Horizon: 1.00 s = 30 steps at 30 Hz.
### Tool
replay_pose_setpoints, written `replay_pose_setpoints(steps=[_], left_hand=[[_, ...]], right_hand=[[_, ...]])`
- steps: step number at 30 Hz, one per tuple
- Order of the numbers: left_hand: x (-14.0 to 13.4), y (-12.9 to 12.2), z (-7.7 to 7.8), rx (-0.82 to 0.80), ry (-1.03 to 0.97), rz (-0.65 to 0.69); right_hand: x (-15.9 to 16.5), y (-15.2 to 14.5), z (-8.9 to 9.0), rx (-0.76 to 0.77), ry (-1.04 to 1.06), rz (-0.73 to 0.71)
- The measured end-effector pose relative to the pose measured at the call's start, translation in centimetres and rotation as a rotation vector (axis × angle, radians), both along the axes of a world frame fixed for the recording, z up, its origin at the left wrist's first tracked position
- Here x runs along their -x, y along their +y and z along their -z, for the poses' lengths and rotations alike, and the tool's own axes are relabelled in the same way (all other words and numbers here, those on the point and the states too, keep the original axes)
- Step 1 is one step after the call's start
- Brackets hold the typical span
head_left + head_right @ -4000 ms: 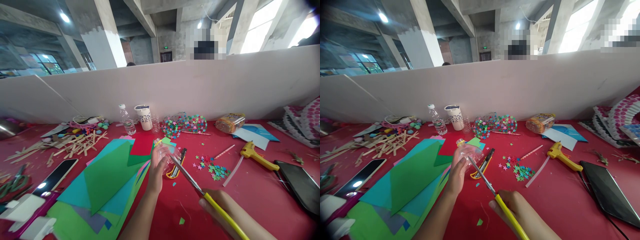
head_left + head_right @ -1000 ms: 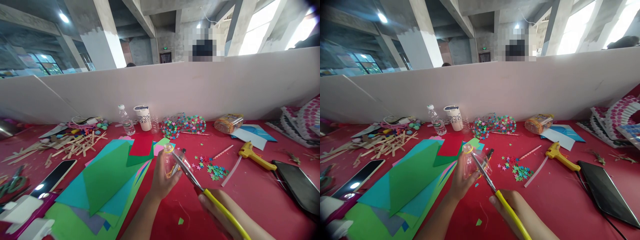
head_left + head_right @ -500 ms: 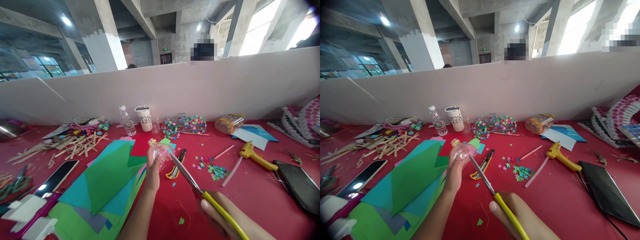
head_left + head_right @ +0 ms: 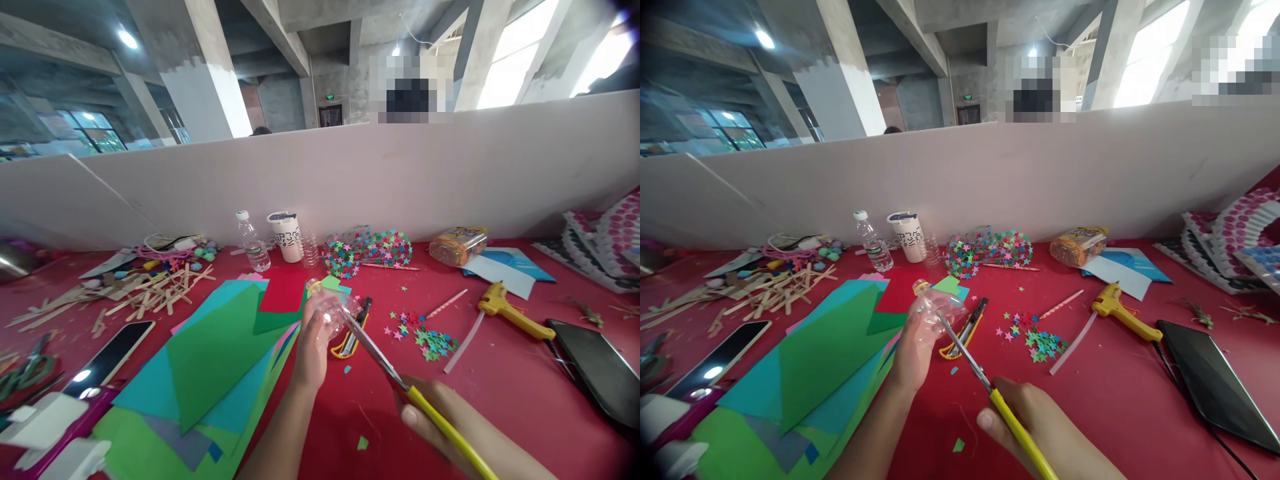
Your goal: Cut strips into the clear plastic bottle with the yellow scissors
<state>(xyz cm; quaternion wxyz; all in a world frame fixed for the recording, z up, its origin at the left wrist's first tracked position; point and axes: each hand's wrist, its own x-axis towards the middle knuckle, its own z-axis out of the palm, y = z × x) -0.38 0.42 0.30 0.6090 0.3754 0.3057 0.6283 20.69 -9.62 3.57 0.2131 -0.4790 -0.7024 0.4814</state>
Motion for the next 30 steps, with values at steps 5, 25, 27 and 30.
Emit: replay_pose_setpoints(steps=[5,25,27,30], left_hand=[[-0.13,-0.19,-0.29,-0.021,0.038,0.006],[-0.23,-0.59,-0.24,-0.062,0.111,0.002],[-0.22,-0.65,-0.19,-0.06,0.117,0.006],[-0.25,-0.75,-0.25,-0.064,0.125,0.012]], right_hand=[[-0.13,-0.04,-0.21,0.029,0.017,0.015],[0.4,-0.18,-0.32,0.153,0.048,0.012],[0.4,-0.2,-0.33,0.164,0.056,0.02],[0.43,-0.1,-0.3,0.186,0.058,0.036]])
